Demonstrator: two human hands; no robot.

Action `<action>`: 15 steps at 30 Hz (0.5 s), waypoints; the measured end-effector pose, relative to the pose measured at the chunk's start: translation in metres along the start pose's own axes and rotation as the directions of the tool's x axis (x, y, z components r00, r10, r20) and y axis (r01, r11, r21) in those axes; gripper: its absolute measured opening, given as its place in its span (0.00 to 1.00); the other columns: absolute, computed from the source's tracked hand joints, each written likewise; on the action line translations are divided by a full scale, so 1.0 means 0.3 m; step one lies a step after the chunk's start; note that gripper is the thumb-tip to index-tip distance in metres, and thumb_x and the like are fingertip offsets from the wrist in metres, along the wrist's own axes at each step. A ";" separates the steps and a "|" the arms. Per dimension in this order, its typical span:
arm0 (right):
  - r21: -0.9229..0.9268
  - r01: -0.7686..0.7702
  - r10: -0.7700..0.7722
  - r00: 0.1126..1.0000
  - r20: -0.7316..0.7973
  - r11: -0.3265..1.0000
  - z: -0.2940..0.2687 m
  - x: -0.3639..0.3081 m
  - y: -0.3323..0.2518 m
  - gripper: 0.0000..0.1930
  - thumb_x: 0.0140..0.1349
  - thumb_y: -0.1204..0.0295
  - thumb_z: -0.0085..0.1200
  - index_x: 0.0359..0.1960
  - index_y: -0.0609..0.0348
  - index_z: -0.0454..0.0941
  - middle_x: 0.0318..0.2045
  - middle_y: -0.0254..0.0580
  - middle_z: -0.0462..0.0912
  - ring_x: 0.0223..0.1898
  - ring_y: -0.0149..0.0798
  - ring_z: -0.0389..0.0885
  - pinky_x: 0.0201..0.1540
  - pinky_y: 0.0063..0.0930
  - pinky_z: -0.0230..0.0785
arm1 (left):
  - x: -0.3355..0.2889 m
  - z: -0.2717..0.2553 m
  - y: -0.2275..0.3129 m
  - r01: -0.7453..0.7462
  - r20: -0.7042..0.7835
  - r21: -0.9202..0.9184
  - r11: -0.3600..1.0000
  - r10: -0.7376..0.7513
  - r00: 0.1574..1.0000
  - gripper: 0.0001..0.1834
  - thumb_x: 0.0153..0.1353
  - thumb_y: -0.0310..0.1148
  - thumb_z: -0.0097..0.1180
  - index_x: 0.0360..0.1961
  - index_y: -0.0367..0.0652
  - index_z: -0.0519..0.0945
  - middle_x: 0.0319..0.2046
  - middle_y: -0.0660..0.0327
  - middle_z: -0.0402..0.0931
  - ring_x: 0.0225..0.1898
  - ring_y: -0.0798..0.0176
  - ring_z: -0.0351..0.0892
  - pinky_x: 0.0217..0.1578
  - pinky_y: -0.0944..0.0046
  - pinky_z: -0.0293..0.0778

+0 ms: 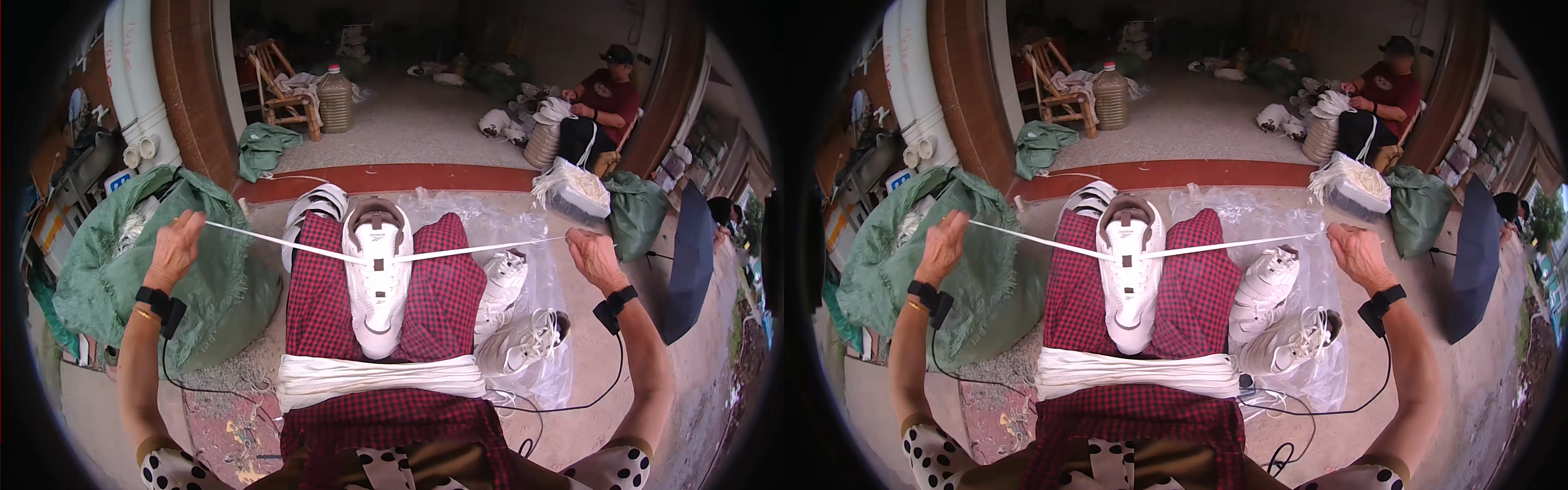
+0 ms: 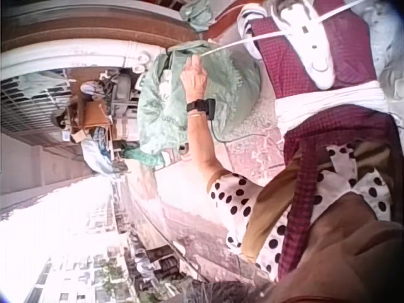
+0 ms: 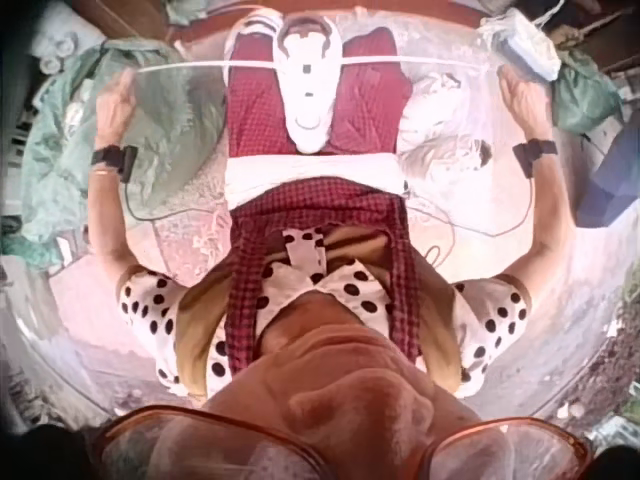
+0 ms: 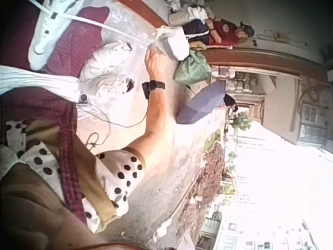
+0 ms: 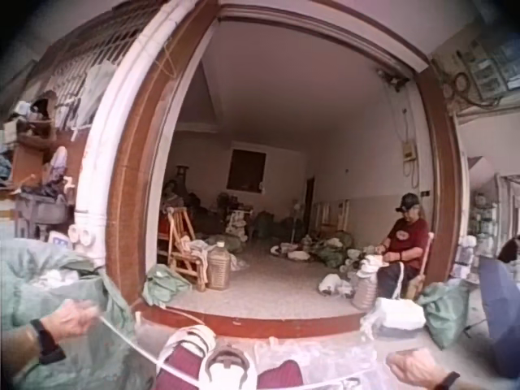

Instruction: The recorder is lacing white sneakers while sitting on the ground.

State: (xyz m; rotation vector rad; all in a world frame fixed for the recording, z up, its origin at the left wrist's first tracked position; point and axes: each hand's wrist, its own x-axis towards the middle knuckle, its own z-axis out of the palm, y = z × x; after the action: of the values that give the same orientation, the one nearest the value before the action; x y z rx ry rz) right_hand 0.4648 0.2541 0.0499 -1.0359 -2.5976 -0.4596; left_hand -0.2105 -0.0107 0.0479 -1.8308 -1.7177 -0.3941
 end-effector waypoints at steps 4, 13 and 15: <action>-0.084 -0.120 0.119 0.993 -0.016 0.989 -0.068 -0.085 0.081 0.04 0.62 0.71 0.50 0.34 0.57 0.70 0.26 0.49 0.78 0.31 0.55 0.80 0.34 0.47 0.70 | -0.065 -0.119 -0.096 0.112 0.024 0.052 0.992 -0.113 0.993 0.06 0.65 0.25 0.49 0.43 0.41 0.71 0.33 0.48 0.70 0.33 0.38 0.75 0.31 0.45 0.68; -0.088 -0.289 0.246 0.913 -0.327 0.953 -0.097 -0.188 0.018 0.03 0.60 0.75 0.52 0.34 0.60 0.74 0.32 0.47 0.74 0.38 0.51 0.77 0.38 0.45 0.70 | -0.118 -0.248 -0.226 0.214 -0.095 0.204 0.955 -0.198 0.976 0.05 0.65 0.25 0.47 0.42 0.37 0.70 0.38 0.46 0.71 0.38 0.39 0.74 0.36 0.47 0.69; -0.087 -0.338 0.272 0.864 -0.424 0.937 -0.076 -0.180 -0.008 0.04 0.60 0.78 0.52 0.35 0.60 0.78 0.34 0.47 0.72 0.38 0.48 0.75 0.39 0.40 0.70 | -0.150 -0.266 -0.209 0.254 -0.181 0.217 0.942 -0.217 0.959 0.06 0.64 0.24 0.48 0.42 0.35 0.72 0.40 0.46 0.70 0.41 0.40 0.73 0.40 0.47 0.69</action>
State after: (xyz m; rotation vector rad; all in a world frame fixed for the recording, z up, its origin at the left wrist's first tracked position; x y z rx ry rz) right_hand 0.5041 0.2108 0.0487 -1.2290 -2.0114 -0.7233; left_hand -0.2629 -0.0952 0.0974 -1.3920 -1.7961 -0.3961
